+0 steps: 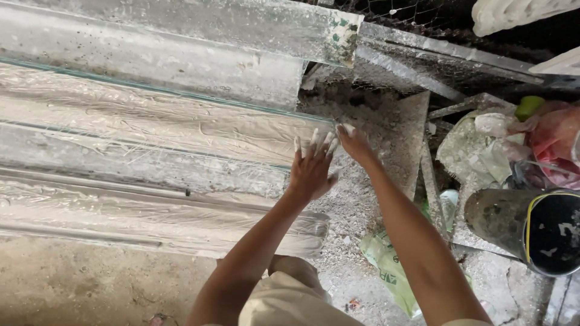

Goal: The recorder is applying fiberglass strands and gypsum plaster slurry into a long mold tray to manufacture ceiling moldings.

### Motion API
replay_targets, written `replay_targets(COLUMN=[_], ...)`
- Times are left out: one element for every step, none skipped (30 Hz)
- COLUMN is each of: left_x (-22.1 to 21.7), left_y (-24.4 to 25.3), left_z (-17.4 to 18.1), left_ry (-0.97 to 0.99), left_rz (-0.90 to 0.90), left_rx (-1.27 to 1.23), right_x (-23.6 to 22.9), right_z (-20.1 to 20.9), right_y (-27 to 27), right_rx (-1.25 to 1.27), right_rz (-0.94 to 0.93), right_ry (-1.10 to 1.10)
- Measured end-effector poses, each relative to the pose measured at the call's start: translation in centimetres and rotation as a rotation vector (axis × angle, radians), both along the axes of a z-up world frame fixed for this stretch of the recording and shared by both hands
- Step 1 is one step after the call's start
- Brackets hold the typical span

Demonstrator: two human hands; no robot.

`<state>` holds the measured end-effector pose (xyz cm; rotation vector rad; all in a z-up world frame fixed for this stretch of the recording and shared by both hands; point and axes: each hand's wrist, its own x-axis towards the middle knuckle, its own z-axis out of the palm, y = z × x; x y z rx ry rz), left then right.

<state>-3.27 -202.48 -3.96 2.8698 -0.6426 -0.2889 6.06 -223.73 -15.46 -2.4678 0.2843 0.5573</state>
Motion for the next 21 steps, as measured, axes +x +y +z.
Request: replay_targets(left_x=[-0.4,-0.8,-0.6,-0.4,0.1,0.5,0.8,1.2,1.4,1.7,2.0,2.1,2.1,2.0,2.0,2.1,2.0,1.9,1.7,1.5,1.2], left_y=[-0.1,-0.1,-0.5,-0.9,-1.6,-2.2,-2.9,-3.6,-4.1,-4.6,-5.1,-5.3,-5.4,-5.4,-4.7,-4.1,-3.3,-2.5,-1.7,-0.9,-0.2], left_z=[-0.3,-0.5,-2.3,-4.1,-5.8,-5.8,-5.8,-5.7,-5.0,-4.3,-3.5,-3.9,-4.4,-4.9,-5.2,-5.6,-6.0,-6.0,-6.0,-6.0,-5.9], left_ry=[0.041,0.082,0.087,0.015,-0.062,-0.064,-0.17,-0.276,-0.275,-0.264,-0.252,-0.252,-0.216,-0.18,-0.184,-0.183,-0.18,-0.183,-0.098,-0.012,-0.012], left_rz=[-0.04,-0.079,-0.079,-0.07,-0.063,-0.065,-0.014,0.04,0.038,0.052,0.066,0.064,0.04,0.016,0.018,0.005,-0.009,-0.009,0.067,0.144,0.143], left_rx=[0.001,0.003,0.004,0.014,0.017,0.014,-0.04,-0.095,-0.099,-0.12,-0.142,-0.145,-0.152,-0.159,-0.158,-0.289,-0.419,-0.417,-0.567,-0.717,-0.714], right_x=[-1.1,-2.1,-2.6,-3.2,-3.4,-3.8,-4.4,-4.9,-5.3,-5.7,-6.1,-6.3,-6.5,-6.8,-6.9,-7.0,-7.2,-7.2,-7.3,-7.4,-8.1], right_z=[0.6,1.1,0.3,-0.6,-1.2,-2.3,-3.3,-4.4,-1.9,0.6,3.1,6.0,8.9,11.8,11.6,11.4,11.1,11.8,12.5,13.2,12.7], right_y=[0.0,0.1,-0.2,-0.4,-1.1,-1.9,-2.7,-3.6,-3.6,-3.6,-3.6,-3.6,-3.5,-3.3,-4.8,-6.4,-7.9,-7.1,-6.4,-5.8,-3.7], right_rx=[0.169,0.337,0.338,0.478,0.613,0.61,0.566,0.521,0.518,0.301,0.084,0.081,0.179,0.277,0.278,0.266,0.254,0.256,0.184,0.111,0.114], right_rz=[-0.053,-0.106,-0.107,-0.127,-0.148,-0.15,-0.181,-0.212,-0.214,-0.185,-0.155,-0.158,-0.073,0.017,0.019,-0.021,-0.062,-0.06,-0.025,0.011,0.01], right_ry=[-0.038,-0.078,-0.073,-0.073,-0.08,-0.082,-0.032,0.018,0.018,0.113,0.205,0.205,0.287,0.364,0.361,0.368,0.374,0.372,0.432,0.492,0.492])
